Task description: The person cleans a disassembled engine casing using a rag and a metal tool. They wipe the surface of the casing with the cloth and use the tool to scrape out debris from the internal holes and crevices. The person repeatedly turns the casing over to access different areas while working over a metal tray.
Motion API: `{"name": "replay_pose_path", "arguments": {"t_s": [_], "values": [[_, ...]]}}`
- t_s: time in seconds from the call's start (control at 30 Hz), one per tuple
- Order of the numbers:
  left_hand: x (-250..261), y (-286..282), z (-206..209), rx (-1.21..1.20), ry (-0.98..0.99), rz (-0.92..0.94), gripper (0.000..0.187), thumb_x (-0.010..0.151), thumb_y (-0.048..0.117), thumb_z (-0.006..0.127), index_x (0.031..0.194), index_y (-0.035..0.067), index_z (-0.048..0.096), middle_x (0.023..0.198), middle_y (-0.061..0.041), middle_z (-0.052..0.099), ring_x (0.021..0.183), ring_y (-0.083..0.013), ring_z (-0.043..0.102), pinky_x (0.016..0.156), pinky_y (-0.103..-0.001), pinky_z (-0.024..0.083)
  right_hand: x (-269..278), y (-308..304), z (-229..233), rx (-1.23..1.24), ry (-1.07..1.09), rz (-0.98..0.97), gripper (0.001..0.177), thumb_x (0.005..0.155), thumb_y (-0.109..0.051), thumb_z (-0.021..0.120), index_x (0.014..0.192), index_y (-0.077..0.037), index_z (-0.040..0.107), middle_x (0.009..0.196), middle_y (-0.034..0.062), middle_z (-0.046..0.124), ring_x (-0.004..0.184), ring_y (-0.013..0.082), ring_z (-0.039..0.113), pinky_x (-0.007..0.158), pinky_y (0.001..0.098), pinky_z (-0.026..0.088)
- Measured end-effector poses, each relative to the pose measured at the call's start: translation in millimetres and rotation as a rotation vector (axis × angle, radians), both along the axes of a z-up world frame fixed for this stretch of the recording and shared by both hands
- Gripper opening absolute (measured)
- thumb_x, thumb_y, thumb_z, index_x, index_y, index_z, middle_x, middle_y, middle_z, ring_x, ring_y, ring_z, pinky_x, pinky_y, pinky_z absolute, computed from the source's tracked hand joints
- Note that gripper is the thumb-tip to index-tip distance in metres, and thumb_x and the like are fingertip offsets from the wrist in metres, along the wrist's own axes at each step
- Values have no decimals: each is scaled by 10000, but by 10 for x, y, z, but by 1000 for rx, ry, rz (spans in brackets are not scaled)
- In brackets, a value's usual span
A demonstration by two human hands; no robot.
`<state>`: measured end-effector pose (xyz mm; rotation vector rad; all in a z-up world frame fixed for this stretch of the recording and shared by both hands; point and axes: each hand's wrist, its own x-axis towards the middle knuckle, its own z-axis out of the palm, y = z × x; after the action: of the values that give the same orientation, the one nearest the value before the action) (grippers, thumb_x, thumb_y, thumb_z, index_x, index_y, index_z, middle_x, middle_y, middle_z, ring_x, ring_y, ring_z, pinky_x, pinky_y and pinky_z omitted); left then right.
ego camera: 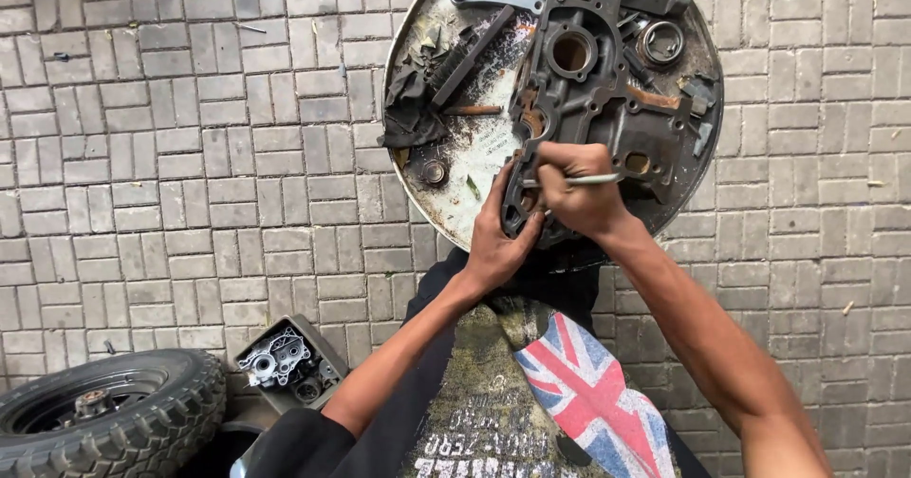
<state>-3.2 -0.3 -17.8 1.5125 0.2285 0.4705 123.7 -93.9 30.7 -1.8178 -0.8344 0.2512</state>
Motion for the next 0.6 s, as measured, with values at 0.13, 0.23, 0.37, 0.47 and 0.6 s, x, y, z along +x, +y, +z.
{"name": "replay_pose_path", "arguments": {"t_s": [0.13, 0.23, 0.37, 0.47, 0.6], "values": [[-7, 14, -37, 21, 12, 4, 775, 916, 280, 735, 1526, -34, 374, 1264, -270, 629, 1158, -385, 666, 926, -453, 584, 149, -33, -21, -112, -93, -3, 194, 784, 56, 515, 724, -67, 653, 525, 167, 477, 501, 305, 570, 489, 379, 449], [43, 25, -12, 8, -19, -4, 751, 930, 247, 723, 1532, -27, 369, 1270, -257, 632, 1174, -368, 661, 963, -446, 571, 352, 22, 143, -159, -166, -52, 231, 828, 61, 498, 741, -87, 652, 483, 47, 438, 519, 141, 483, 539, 293, 429], [-13, -58, -78, -14, 38, -12, 777, 919, 272, 713, 1540, -24, 351, 1327, -273, 596, 1231, -400, 615, 998, -488, 541, -41, 152, 386, -188, 5, 154, 177, 778, 54, 526, 752, -60, 659, 542, 182, 486, 584, 193, 527, 492, 349, 428], [34, 0, -30, -5, 28, -14, 788, 918, 292, 721, 1534, -37, 354, 1350, -283, 577, 1254, -409, 596, 1019, -500, 524, 55, 264, 352, -126, 92, 213, 252, 774, 75, 519, 862, 8, 746, 558, 248, 509, 604, 174, 504, 477, 389, 435], [14, 75, 144, 15, -8, -13, 772, 932, 289, 714, 1548, -9, 358, 1386, -285, 553, 1299, -429, 561, 1073, -514, 487, 585, 157, 293, -123, 129, 82, 325, 824, 47, 435, 848, -42, 746, 623, 135, 656, 504, 202, 658, 462, 331, 536]]}}
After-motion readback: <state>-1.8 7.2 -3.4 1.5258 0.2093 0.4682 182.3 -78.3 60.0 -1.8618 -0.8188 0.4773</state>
